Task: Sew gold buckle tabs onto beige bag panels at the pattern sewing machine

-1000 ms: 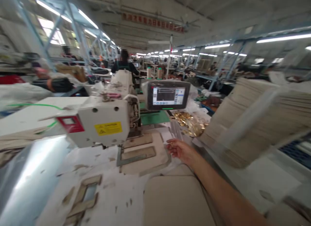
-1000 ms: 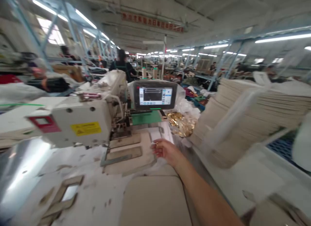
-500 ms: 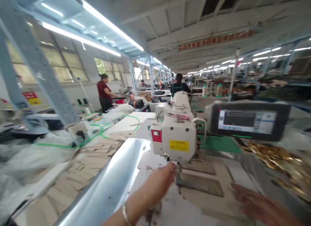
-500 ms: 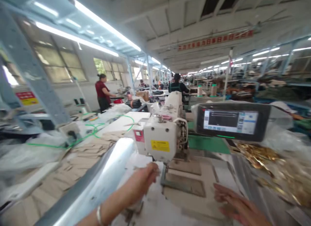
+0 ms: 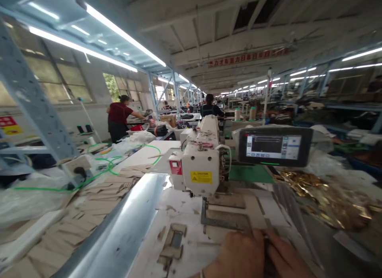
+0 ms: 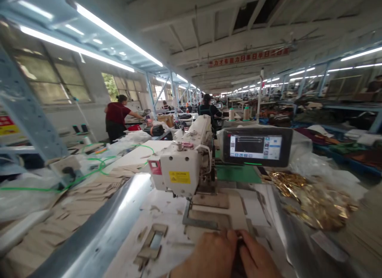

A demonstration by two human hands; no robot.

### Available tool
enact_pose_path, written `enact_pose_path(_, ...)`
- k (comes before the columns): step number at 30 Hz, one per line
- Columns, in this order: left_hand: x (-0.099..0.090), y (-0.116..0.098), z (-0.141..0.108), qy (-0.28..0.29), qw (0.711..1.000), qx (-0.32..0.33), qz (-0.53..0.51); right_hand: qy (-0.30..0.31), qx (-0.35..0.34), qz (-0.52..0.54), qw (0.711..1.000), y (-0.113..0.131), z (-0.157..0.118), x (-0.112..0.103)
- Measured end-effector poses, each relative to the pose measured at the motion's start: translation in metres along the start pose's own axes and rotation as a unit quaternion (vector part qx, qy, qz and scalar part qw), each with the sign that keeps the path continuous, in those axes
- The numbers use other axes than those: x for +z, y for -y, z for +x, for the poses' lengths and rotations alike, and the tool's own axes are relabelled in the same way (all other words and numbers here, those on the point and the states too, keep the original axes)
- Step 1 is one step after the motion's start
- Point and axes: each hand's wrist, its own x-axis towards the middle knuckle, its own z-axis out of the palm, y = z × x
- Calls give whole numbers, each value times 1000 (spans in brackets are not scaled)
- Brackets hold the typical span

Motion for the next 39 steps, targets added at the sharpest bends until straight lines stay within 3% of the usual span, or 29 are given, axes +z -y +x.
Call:
enact_pose_path(3,2,6,-5,-18,1000,20,-8,33,-31,-46,998,16,-2,1)
enact_pose_path(7,5,10,-6,-1,994,-13,-107,80,-57,-166,981,45,-11,-3)
enact_pose_path(10,8,15,0,15,983,7,-181,127,-61,-234,962,64,-13,-8)
enact_pose_path(15,9,17,8,7,967,15,-252,164,-31,-178,970,72,-12,-16)
enact_pose_path(19,6,15,7,-8,986,87,-139,141,3,-96,985,61,-9,-16)
enact_pose_path(22,9,18,5,-82,990,114,-8,130,24,-47,990,46,8,-17)
enact_pose_path(25,20,30,1,-127,988,87,29,150,55,-8,987,34,34,-23)
enact_pose_path(28,34,45,1,-111,993,31,24,213,158,39,963,34,61,-29)
enact_pose_path(30,41,55,3,-106,994,6,28,220,206,60,952,38,77,-29)
enact_pose_path(34,47,69,8,-125,991,-3,44,217,223,20,950,48,100,-22)
enact_pose_path(39,46,72,6,-131,990,-28,48,305,251,5,919,49,125,-21)
